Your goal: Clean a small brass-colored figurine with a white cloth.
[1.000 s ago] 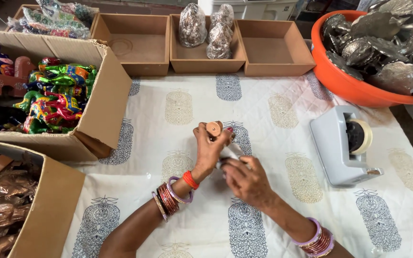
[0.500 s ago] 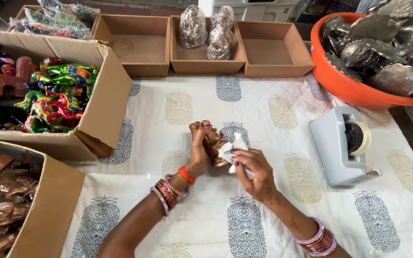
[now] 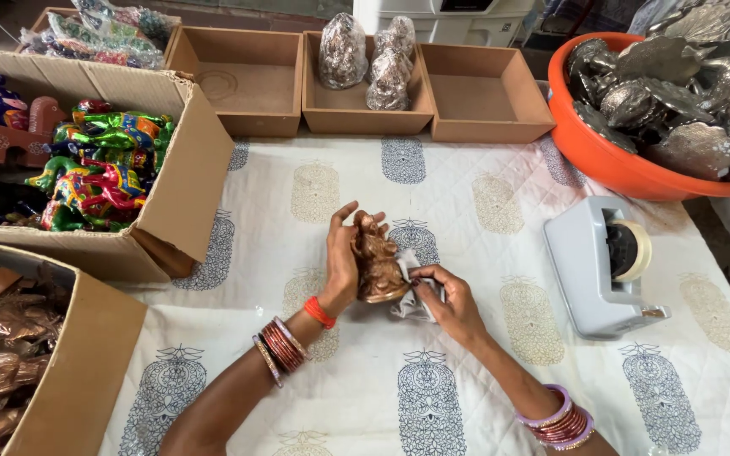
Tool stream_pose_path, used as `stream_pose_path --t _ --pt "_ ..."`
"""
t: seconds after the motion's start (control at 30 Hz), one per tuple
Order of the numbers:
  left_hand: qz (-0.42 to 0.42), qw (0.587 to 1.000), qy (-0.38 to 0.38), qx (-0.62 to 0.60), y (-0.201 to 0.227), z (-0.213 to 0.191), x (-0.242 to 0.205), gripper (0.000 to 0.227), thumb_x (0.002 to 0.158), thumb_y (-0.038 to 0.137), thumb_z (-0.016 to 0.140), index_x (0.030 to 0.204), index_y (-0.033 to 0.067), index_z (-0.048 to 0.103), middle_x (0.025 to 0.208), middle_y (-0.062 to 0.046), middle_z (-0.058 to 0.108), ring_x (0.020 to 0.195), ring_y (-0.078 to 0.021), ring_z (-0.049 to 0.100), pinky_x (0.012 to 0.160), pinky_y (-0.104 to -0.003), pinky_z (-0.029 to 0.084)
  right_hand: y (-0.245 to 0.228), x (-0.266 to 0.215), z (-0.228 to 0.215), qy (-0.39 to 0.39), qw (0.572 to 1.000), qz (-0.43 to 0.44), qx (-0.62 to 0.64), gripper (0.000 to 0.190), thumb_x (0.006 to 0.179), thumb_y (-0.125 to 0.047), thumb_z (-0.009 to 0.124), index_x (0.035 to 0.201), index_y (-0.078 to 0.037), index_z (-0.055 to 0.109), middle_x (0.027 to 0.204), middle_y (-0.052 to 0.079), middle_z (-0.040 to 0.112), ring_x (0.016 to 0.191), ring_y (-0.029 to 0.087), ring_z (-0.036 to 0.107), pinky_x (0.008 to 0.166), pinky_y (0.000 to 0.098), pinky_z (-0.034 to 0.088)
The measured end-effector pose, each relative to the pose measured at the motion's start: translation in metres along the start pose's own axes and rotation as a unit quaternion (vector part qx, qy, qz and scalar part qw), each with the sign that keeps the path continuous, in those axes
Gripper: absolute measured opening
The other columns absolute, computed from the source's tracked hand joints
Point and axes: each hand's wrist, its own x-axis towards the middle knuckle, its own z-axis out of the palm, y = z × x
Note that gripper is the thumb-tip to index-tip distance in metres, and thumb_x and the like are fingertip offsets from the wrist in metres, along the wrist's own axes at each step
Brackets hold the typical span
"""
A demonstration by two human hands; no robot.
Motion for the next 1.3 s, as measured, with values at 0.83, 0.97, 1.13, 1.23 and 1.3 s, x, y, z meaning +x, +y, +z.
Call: stream_pose_path --t 0.83,0.97,1.13,1.23,1.3 --pt "0.137 0.988 -0.067 0.021 -0.017 0.006 -0.014 0.029 0.103 0.028 0.057 0.117 0.0045 0.049 0.109 -0.016 0.072 0.082 -0.0177 0.07 0.068 -0.033 0.063 -0.061 -0.018 0.028 0.028 0.869 -0.374 -0.323 0.023 0.095 -0.005 0.064 0.117 -0.009 0.066 0.124 0.007 0.069 0.112 0.025 0.068 0.091 0.0378 0.063" --pt "0.132 0.987 -0.077 0.054 -0.017 0.006 -0.018 0.033 0.103 0.034 0.057 0.117 0.0043 0.053 0.113 -0.015 0.073 0.087 -0.0176 0.075 0.074 -0.033 0.066 -0.055 -0.005 0.017 0.067 0.939 -0.22 -0.257 0.027 0.091 -0.002 0.065 0.116 -0.01 0.067 0.128 0.007 0.065 0.117 0.023 0.064 0.088 0.0379 0.06" --pt "0.121 0.989 -0.071 0.048 -0.005 0.01 -0.022 0.037 0.103 0.039 0.048 0.116 0.0049 0.052 0.112 -0.014 0.072 0.087 -0.0166 0.072 0.074 -0.033 0.063 -0.026 -0.011 0.021 0.061 0.97 -0.15 -0.182 0.03 0.09 0.0 0.066 0.118 -0.012 0.067 0.13 0.004 0.063 0.116 0.02 0.065 0.086 0.0297 0.061" --pt "0.136 0.983 -0.08 0.093 -0.007 0.004 -0.019 0.044 0.105 0.045 0.038 0.116 0.0044 0.053 0.108 -0.014 0.072 0.087 -0.0181 0.071 0.075 -0.033 0.062 -0.03 -0.011 0.026 0.038 0.911 -0.29 -0.29 0.034 0.087 0.001 0.069 0.118 -0.012 0.068 0.129 0.002 0.065 0.115 0.021 0.064 0.096 0.0308 0.059" --pt "0.18 0.969 -0.098 0.139 -0.014 0.001 -0.017 0.051 0.109 0.048 0.034 0.119 0.0021 0.055 0.108 -0.016 0.071 0.092 -0.0183 0.068 0.082 -0.031 0.059 -0.022 -0.006 0.023 0.025 0.862 -0.364 -0.351 0.036 0.086 0.003 0.07 0.118 -0.012 0.069 0.129 0.001 0.066 0.116 0.023 0.062 0.101 0.032 0.058"
